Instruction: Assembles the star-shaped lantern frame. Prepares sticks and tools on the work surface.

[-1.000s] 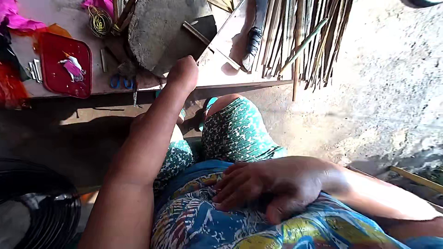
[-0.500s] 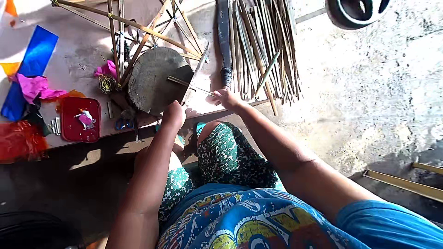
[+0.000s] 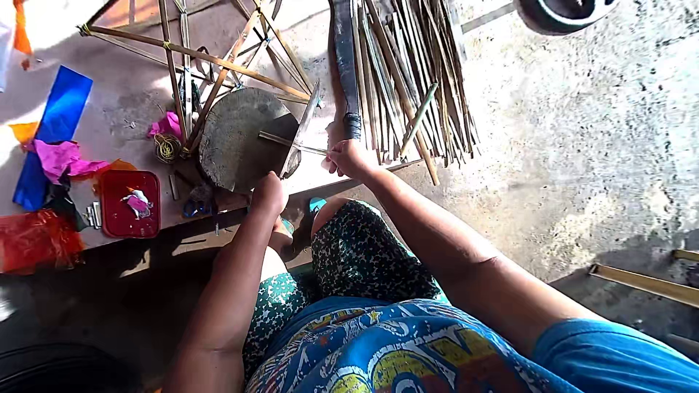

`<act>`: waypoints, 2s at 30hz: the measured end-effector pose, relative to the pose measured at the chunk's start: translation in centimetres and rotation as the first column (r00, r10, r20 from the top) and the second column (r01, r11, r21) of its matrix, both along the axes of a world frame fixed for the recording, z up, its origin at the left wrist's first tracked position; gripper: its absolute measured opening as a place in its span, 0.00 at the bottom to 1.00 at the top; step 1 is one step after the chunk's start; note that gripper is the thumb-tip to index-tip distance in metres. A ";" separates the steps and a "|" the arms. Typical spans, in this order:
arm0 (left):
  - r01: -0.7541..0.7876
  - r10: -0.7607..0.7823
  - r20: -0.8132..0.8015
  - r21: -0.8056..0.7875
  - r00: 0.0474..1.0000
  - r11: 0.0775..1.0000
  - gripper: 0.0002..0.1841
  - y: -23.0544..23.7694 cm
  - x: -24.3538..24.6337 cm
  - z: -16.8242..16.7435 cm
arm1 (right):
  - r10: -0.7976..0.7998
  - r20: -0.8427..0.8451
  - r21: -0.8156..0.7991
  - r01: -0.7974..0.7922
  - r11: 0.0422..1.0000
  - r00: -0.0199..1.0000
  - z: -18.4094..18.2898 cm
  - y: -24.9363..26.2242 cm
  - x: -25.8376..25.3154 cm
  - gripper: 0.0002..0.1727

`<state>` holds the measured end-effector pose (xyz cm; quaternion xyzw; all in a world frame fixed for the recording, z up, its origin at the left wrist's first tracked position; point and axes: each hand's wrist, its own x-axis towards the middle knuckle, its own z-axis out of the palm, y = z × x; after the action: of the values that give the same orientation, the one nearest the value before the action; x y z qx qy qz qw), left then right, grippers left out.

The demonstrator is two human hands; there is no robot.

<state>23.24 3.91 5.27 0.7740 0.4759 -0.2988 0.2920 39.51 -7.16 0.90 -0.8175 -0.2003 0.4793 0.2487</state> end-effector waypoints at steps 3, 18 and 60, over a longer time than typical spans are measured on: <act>0.006 -0.006 0.009 0.005 1.000 1.000 0.23 -0.1 -0.1 0.1 | 0.024 0.031 -0.022 -0.023 0.999 0.999 0.8 0.5 -0.2 0.19; 0.008 -0.007 0.051 -0.025 0.999 1.000 0.22 0.4 -0.7 0.0 | 0.198 0.039 -0.013 -0.198 0.980 0.979 2.3 2.0 0.2 0.21; -0.018 0.014 0.134 0.027 0.991 0.999 0.23 0.8 1.3 -0.4 | -0.226 -0.211 0.274 0.279 0.920 0.951 -4.2 -1.0 -0.3 0.15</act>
<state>24.57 4.66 4.90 0.7924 0.4655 -0.2373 0.3149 39.19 -8.11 -3.29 -0.7437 -0.1407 0.4770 0.4467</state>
